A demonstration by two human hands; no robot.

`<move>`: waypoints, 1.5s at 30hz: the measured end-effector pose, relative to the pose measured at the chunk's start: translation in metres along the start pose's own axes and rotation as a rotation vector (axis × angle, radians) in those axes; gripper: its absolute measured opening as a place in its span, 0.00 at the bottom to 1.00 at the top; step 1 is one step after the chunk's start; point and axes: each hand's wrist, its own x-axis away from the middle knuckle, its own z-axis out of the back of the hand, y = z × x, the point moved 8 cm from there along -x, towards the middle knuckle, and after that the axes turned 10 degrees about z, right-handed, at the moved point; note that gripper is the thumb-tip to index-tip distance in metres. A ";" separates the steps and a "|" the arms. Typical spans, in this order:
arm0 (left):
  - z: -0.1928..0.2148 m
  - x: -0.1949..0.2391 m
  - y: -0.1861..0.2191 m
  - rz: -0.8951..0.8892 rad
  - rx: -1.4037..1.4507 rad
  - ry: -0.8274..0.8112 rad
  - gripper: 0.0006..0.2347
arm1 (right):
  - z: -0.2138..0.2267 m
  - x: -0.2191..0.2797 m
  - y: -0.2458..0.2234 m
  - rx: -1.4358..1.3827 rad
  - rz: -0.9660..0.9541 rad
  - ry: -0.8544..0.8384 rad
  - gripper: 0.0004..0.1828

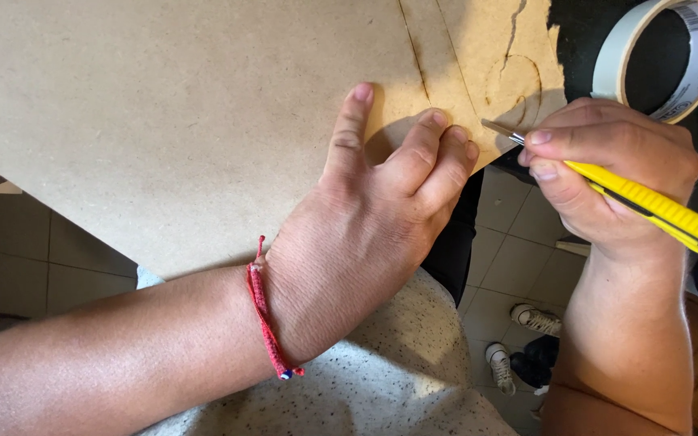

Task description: Cutting out a decorative shape from a thin sheet of material using a utility knife.

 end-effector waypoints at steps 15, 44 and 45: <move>0.000 -0.001 -0.001 0.016 0.010 0.012 0.18 | -0.001 -0.002 0.001 -0.024 0.006 -0.007 0.05; 0.003 0.003 0.005 -0.049 -0.071 0.076 0.19 | 0.007 0.059 0.027 -0.415 -0.386 0.642 0.14; 0.003 0.003 0.005 -0.047 -0.070 0.079 0.19 | 0.006 0.057 0.026 -0.413 -0.384 0.640 0.14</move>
